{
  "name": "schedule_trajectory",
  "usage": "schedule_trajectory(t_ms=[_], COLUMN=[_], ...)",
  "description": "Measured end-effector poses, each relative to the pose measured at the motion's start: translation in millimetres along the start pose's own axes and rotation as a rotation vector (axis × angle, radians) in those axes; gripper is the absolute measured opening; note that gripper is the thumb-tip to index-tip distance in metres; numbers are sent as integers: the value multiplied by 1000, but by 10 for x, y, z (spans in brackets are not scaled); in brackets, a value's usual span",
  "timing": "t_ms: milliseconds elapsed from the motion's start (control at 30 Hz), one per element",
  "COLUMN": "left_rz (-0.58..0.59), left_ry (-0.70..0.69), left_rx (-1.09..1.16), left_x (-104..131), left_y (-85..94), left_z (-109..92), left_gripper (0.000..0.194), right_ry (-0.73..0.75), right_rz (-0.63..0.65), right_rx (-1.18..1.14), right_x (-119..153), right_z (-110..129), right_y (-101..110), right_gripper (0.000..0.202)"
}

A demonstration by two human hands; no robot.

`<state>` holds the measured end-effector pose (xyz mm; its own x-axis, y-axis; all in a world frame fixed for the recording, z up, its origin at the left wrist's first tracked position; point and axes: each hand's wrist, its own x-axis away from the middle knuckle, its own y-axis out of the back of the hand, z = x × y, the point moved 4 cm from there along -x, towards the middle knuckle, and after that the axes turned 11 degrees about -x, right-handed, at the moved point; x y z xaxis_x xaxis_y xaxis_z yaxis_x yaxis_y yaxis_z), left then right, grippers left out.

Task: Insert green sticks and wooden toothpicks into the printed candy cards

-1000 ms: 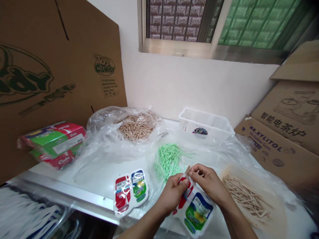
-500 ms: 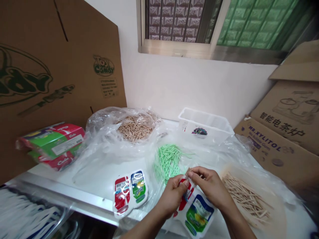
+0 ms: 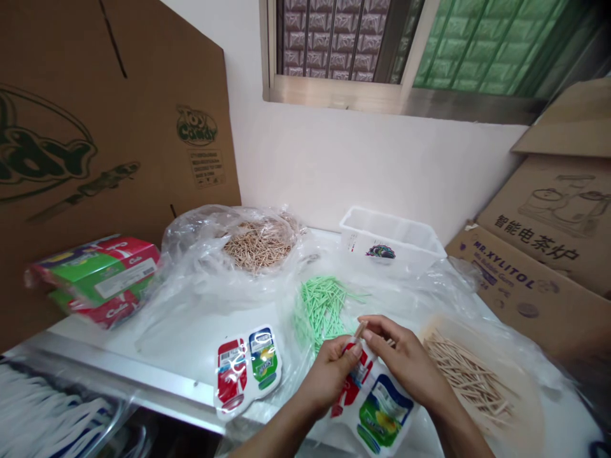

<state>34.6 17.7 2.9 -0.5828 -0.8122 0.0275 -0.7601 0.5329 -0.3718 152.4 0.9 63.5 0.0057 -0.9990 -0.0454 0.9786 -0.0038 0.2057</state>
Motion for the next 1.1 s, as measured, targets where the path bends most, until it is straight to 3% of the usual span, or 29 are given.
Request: schedule_trajectory(t_ms=[200,333,433,567,767,867,1000,1100], left_rz=[20,5,-12,17,78,64,20,-4], left_ry=[9,7,10,1,-136,-185,-184,-176], left_rx=[46,36,-15,-170,-376,-454,-448,-337], left_x=[25,42,43,29,73,125,153,145], left_y=[-10,13,30,43,44,46,123,232], left_z=[9,0,-18,-42,-199,-319,-418,-452], left_gripper=[32,34,36,39,34,30,30,31], right_ry=[37,4,-25,76,264,330,436,373], right_rz=[60,-13,11,-10,-20,-100,-364,-393], right_rx=[-59,86,175,175,107,27,-241,-277], right_x=[-22,5,50,58,-3,19,120,171], right_z=[52,16,14,109,248,303,314,211], right_y=[-50,10,34,49,-2,47,280,372], right_gripper=[22,17,18,19,16,13,11,15])
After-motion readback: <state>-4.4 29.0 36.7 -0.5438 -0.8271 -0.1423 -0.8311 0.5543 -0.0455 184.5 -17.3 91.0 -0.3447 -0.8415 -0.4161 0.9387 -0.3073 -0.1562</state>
